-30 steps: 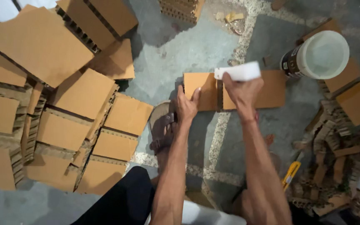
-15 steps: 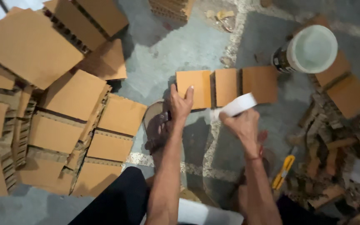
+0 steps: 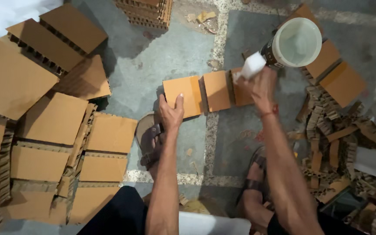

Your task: The person applies glue to the edges of flat cardboard pieces using a white bottle and presses them together to form small box structures. They repeatedly pick up pieces, apply adhesive, fold the cardboard, and secure the joints to create finished boxes.

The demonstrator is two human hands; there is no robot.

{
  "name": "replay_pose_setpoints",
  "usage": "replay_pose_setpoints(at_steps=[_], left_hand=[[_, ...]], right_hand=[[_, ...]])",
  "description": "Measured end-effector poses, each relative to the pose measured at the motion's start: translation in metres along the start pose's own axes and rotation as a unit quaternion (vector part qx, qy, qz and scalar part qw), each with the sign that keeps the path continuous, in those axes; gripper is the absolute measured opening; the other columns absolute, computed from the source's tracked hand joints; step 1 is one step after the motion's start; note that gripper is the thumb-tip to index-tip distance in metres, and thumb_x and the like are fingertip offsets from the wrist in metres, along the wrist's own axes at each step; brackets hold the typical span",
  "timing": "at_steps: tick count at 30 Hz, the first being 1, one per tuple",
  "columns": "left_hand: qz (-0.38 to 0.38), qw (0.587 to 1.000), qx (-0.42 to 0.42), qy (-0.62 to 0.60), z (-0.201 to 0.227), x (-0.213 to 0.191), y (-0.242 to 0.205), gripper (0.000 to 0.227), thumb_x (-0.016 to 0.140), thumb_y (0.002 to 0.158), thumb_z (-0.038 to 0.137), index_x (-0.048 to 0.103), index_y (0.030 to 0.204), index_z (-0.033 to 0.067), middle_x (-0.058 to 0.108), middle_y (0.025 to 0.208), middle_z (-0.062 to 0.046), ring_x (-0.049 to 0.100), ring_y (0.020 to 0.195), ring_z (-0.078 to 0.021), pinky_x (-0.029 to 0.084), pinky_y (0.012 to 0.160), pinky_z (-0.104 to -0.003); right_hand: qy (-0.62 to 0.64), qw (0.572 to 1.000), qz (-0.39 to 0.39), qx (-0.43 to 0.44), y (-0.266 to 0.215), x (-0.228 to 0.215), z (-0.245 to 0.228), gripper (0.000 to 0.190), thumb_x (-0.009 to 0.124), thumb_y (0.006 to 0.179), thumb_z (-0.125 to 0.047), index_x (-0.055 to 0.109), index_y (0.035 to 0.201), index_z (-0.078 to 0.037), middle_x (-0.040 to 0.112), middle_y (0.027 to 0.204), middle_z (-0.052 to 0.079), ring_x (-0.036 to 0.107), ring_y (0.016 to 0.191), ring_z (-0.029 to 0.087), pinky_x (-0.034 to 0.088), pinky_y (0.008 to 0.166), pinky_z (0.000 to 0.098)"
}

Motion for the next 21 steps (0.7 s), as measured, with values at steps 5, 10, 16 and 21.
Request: replay_pose_setpoints(at_steps=[5,10,16,21], left_hand=[[0.062,0.994,0.087,0.029,0.028,-0.015,-0.003,0.080,0.080,0.086,0.044,0.054,0.129,-0.0183,0.062,0.120,-0.041,0.060,0.114,-0.0541,0.048,0.097,-0.051],[0.012,0.999,0.045,0.014,0.015,-0.005,0.000,0.070,0.077,0.086,0.044,0.059,0.124,-0.0132,0.068,0.111,-0.035,0.065,0.107,-0.0501,0.051,0.093,-0.050],[0.024,0.997,0.066,-0.029,0.026,-0.011,-0.001,0.059,0.078,0.087,0.039,0.059,0.116,-0.0092,0.069,0.105,-0.031,0.067,0.100,-0.0476,0.053,0.086,-0.048],[0.004,0.997,0.056,-0.047,0.027,-0.011,-0.004,0.053,0.076,0.087,0.037,0.060,0.112,-0.0071,0.071,0.102,-0.029,0.068,0.098,-0.0463,0.053,0.084,-0.048]], right_hand=[[-0.156,0.986,0.051,-0.044,-0.075,-0.022,-0.023,0.050,0.085,0.068,-0.026,0.069,0.105,0.005,0.071,0.091,0.025,0.069,0.083,0.041,0.054,0.070,0.0471],[-0.022,0.997,0.025,0.071,-0.080,-0.043,-0.026,0.034,0.080,0.074,-0.025,0.073,0.099,-0.002,0.076,0.090,0.015,0.075,0.082,0.031,0.057,0.071,0.0422],[-0.039,0.994,0.056,-0.081,0.006,-0.032,-0.039,0.026,0.082,0.080,-0.023,0.074,0.097,-0.005,0.075,0.089,0.014,0.074,0.081,0.031,0.057,0.074,0.0417],[-0.062,0.996,0.036,-0.049,-0.001,-0.019,-0.011,0.031,0.083,0.075,-0.028,0.073,0.093,-0.005,0.072,0.085,0.016,0.072,0.079,0.033,0.055,0.071,0.0430]])
Point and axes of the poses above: each hand's wrist, its own y-axis towards the middle knuckle, its own x-axis out of the palm, z = x × y, the point moved 10 cm from there along y, towards the middle knuckle
